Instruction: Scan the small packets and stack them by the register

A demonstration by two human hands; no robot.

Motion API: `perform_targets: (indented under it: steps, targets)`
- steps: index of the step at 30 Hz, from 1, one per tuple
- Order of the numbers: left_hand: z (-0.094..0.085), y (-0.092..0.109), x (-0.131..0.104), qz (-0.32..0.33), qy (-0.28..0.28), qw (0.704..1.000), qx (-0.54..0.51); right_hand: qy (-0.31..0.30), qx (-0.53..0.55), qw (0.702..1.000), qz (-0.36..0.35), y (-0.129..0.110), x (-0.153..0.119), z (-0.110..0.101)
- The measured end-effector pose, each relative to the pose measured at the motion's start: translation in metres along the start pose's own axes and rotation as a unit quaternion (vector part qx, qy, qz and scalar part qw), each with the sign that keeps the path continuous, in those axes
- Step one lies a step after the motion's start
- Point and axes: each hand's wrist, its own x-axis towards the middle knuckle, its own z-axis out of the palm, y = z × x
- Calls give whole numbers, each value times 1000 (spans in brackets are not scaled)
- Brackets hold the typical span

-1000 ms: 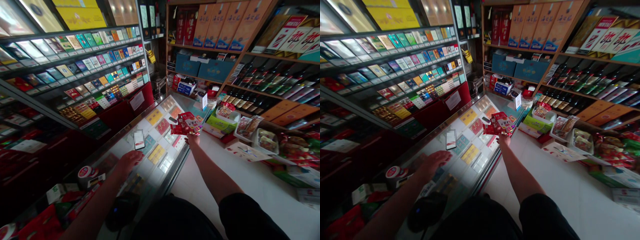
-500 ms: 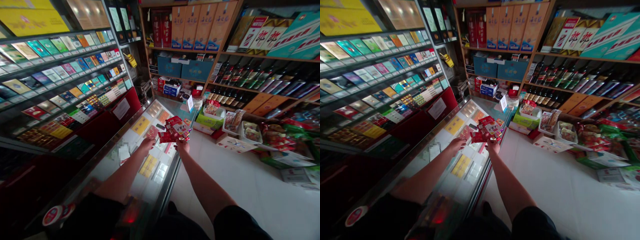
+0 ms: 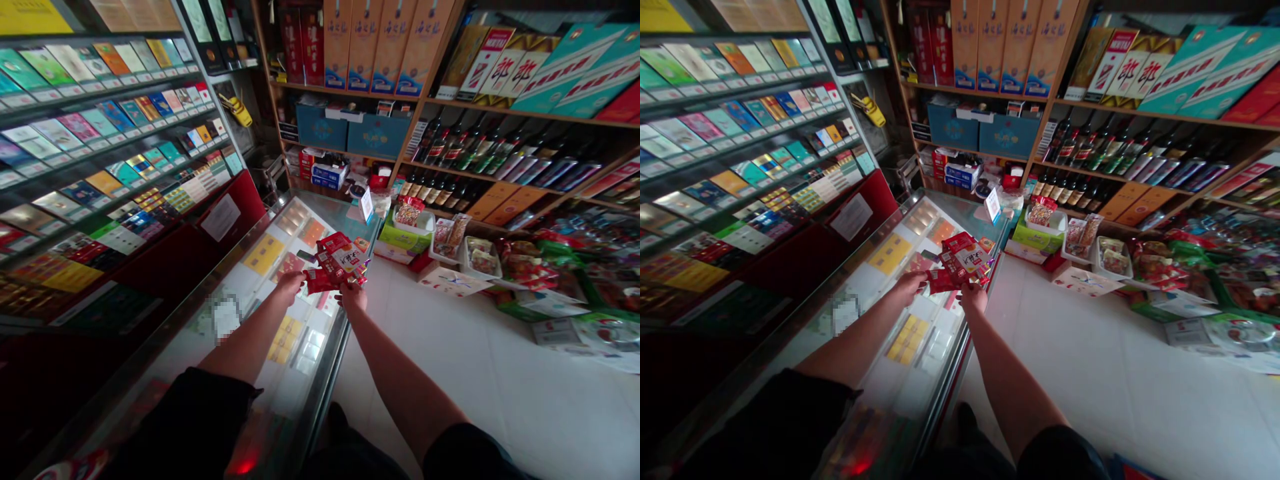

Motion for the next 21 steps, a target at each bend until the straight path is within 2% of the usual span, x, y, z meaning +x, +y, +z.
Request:
perform_targets:
  steps: [6,13,21]
  targets:
    - [2,-12,-2,-12,34,999,-13,-8,-7,1000,-3,3,3,-1]
    - [-7,-21,-24,-33,67,997,-8,-44,10,999,5,6,6,-6]
    - [-31,-19,-73,-30,17,999,-27,-99,74,991,59,6,-14,-19]
